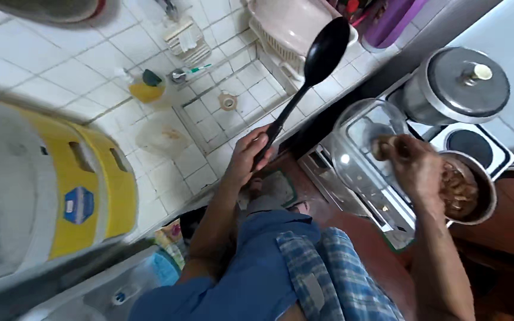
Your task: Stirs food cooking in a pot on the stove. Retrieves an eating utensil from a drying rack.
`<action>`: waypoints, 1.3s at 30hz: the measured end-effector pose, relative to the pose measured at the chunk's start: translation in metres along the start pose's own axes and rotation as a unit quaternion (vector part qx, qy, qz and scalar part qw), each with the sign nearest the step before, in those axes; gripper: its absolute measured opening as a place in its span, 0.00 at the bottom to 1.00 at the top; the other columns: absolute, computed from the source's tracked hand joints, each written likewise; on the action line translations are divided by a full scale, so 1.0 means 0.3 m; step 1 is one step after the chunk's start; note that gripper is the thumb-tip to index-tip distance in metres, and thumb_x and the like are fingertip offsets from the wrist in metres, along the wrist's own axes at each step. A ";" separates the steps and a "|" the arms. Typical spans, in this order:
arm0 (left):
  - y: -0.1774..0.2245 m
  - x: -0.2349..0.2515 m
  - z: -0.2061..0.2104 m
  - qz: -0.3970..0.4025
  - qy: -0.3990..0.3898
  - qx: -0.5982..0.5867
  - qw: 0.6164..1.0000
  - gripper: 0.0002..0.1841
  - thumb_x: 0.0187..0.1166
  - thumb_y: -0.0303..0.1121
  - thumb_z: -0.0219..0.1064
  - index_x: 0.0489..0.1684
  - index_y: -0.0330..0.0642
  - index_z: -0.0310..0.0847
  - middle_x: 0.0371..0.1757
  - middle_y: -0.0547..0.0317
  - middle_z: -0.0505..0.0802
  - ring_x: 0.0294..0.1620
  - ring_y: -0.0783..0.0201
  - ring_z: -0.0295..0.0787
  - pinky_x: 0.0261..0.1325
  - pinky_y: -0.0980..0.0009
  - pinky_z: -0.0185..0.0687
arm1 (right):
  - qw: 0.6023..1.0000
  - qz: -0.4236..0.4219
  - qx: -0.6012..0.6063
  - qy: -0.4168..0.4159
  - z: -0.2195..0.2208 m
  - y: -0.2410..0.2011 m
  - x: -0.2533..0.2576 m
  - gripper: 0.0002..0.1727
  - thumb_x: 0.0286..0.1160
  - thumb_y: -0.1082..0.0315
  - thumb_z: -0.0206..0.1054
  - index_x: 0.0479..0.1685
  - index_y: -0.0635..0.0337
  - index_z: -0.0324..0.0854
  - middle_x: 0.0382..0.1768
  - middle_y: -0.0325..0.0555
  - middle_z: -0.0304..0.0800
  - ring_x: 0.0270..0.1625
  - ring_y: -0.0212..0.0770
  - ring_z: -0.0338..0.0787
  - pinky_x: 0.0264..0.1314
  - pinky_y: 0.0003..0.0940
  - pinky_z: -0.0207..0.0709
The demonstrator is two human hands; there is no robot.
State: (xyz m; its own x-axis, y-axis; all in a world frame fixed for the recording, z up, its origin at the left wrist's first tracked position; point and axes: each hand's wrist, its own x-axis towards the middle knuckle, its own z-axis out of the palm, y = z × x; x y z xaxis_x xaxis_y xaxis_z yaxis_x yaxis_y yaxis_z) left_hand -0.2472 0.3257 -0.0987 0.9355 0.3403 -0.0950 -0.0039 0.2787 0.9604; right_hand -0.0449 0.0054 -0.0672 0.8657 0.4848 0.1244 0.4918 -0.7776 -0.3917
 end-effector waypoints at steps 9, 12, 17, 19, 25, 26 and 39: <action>0.038 -0.063 -0.423 -0.029 0.059 -0.029 0.997 0.21 0.90 0.38 0.53 0.76 0.40 0.75 0.24 0.67 0.86 0.15 0.79 0.75 0.18 0.85 0.73 | 0.977 0.038 0.013 -0.210 0.610 -0.424 0.456 0.25 0.83 0.50 0.65 0.64 0.62 0.84 0.61 0.68 0.87 0.67 0.70 0.85 0.65 0.73 0.75; 0.063 -0.059 -0.507 -0.041 0.055 -0.029 0.997 0.22 0.89 0.39 0.54 0.75 0.38 0.75 0.24 0.69 0.86 0.15 0.80 0.75 0.18 0.86 0.72 | 0.969 0.063 0.003 -0.241 0.738 -0.498 0.547 0.25 0.84 0.50 0.64 0.65 0.62 0.84 0.63 0.66 0.87 0.70 0.69 0.83 0.68 0.71 0.74; 0.094 -0.047 -0.579 -0.044 0.060 -0.028 0.997 0.22 0.89 0.39 0.56 0.75 0.36 0.74 0.23 0.70 0.86 0.15 0.79 0.75 0.18 0.85 0.73 | 0.968 0.088 -0.032 -0.235 0.852 -0.553 0.612 0.23 0.82 0.51 0.64 0.63 0.60 0.86 0.64 0.62 0.88 0.72 0.67 0.83 0.69 0.69 0.74; 0.095 -0.048 -0.589 -0.040 0.063 -0.037 0.997 0.21 0.88 0.40 0.57 0.73 0.37 0.75 0.23 0.70 0.86 0.15 0.80 0.76 0.18 0.85 0.73 | 0.968 0.089 -0.037 -0.234 0.877 -0.547 0.622 0.23 0.82 0.50 0.64 0.62 0.59 0.86 0.63 0.61 0.89 0.72 0.67 0.83 0.68 0.69 0.75; 0.062 -0.031 -0.547 -0.042 0.104 -0.075 0.991 0.21 0.91 0.40 0.50 0.74 0.36 0.73 0.27 0.66 0.88 0.18 0.77 0.78 0.20 0.84 0.74 | 0.973 0.087 -0.020 -0.212 0.906 -0.527 0.618 0.25 0.82 0.49 0.66 0.62 0.61 0.86 0.61 0.65 0.89 0.69 0.70 0.84 0.67 0.72 0.75; 0.050 -0.025 -0.530 -0.046 0.122 -0.085 0.988 0.23 0.92 0.42 0.48 0.75 0.35 0.72 0.28 0.64 0.89 0.18 0.76 0.79 0.20 0.84 0.75 | 0.977 0.080 -0.007 -0.198 0.910 -0.517 0.599 0.24 0.81 0.49 0.67 0.61 0.61 0.85 0.59 0.68 0.88 0.66 0.72 0.84 0.62 0.74 0.76; -0.212 0.115 -0.270 0.055 0.326 0.026 0.943 0.23 0.93 0.33 0.48 0.79 0.24 0.61 0.62 0.38 0.85 0.53 0.61 0.89 0.57 0.65 0.87 | 0.768 0.060 0.508 -0.387 0.795 -0.962 0.211 0.21 0.93 0.60 0.49 0.56 0.70 0.81 0.35 0.43 0.91 0.36 0.30 0.90 0.42 0.29 0.86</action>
State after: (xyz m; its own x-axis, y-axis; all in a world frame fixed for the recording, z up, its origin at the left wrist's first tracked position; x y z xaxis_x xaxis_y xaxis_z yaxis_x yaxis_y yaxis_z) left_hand -0.2434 0.3924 -0.1841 0.5141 0.8494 -0.1191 -0.0549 0.1712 0.9837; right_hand -0.1543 0.3560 -0.1638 0.3918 0.8325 -0.3916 -0.2527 -0.3119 -0.9159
